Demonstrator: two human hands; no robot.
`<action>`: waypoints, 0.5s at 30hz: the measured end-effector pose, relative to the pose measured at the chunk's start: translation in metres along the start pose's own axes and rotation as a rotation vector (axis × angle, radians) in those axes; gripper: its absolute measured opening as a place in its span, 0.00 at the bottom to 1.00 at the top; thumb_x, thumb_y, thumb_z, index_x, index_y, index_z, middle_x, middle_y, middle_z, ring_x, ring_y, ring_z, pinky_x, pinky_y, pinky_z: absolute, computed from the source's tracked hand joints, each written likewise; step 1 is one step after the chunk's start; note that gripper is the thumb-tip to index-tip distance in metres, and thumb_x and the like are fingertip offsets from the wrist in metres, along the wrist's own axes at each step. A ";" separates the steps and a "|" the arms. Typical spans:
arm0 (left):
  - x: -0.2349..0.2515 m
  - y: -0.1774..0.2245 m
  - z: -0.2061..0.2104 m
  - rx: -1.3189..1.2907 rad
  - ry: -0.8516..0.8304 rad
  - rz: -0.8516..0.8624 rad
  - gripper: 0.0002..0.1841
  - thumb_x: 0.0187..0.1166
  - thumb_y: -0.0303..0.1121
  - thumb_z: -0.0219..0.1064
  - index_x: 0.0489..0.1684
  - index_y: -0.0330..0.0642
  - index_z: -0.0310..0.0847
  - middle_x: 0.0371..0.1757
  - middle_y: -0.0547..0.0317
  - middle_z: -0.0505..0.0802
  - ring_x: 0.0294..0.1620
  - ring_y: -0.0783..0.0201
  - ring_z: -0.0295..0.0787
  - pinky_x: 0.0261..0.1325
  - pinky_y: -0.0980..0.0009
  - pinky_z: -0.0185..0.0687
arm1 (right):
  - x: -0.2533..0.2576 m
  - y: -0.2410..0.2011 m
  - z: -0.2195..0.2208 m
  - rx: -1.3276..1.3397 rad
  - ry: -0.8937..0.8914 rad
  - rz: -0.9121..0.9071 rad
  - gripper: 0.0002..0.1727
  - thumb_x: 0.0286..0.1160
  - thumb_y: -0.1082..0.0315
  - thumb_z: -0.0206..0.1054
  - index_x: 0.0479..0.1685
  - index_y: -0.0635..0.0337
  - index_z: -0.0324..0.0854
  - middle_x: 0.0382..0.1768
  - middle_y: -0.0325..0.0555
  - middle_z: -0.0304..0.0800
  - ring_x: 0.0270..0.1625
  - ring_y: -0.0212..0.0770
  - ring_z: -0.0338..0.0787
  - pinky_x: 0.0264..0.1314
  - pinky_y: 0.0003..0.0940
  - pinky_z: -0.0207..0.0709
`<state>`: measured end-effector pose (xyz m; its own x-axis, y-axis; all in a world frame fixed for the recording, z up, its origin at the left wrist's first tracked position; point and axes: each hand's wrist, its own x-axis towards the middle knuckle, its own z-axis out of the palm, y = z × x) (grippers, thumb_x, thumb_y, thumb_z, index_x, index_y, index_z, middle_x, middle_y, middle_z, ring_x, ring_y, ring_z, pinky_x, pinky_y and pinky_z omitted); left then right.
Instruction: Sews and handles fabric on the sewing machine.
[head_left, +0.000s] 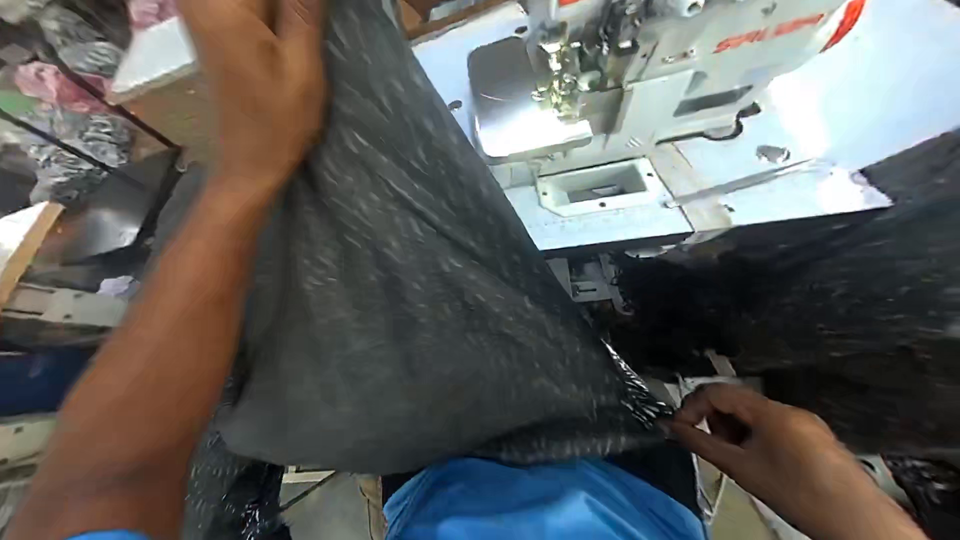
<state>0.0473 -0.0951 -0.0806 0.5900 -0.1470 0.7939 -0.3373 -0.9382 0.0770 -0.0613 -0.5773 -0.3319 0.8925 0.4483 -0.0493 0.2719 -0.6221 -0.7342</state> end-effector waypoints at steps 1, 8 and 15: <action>-0.009 0.013 0.027 -0.154 -0.023 0.076 0.16 0.91 0.36 0.58 0.43 0.29 0.83 0.34 0.56 0.89 0.34 0.74 0.84 0.42 0.74 0.81 | -0.001 0.001 0.003 -0.116 0.034 -0.026 0.11 0.61 0.59 0.76 0.33 0.57 0.91 0.33 0.49 0.90 0.31 0.49 0.89 0.30 0.57 0.82; -0.018 0.063 0.070 -0.550 -0.196 0.176 0.07 0.86 0.26 0.61 0.47 0.30 0.80 0.35 0.67 0.89 0.31 0.85 0.81 0.35 0.86 0.78 | 0.115 -0.117 0.005 -0.030 0.518 -0.395 0.20 0.74 0.51 0.75 0.49 0.61 0.86 0.42 0.50 0.89 0.43 0.46 0.90 0.43 0.45 0.84; -0.012 0.068 0.058 -0.568 -0.203 0.156 0.04 0.85 0.26 0.63 0.48 0.35 0.79 0.39 0.75 0.89 0.35 0.87 0.83 0.38 0.87 0.81 | 0.177 -0.127 0.030 0.313 0.431 -0.440 0.12 0.71 0.67 0.77 0.48 0.60 0.85 0.39 0.39 0.94 0.41 0.30 0.92 0.46 0.27 0.88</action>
<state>0.0601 -0.1749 -0.1195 0.6112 -0.3781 0.6953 -0.7353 -0.5963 0.3221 0.0513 -0.4000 -0.2676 0.8041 0.2813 0.5237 0.5825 -0.1972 -0.7885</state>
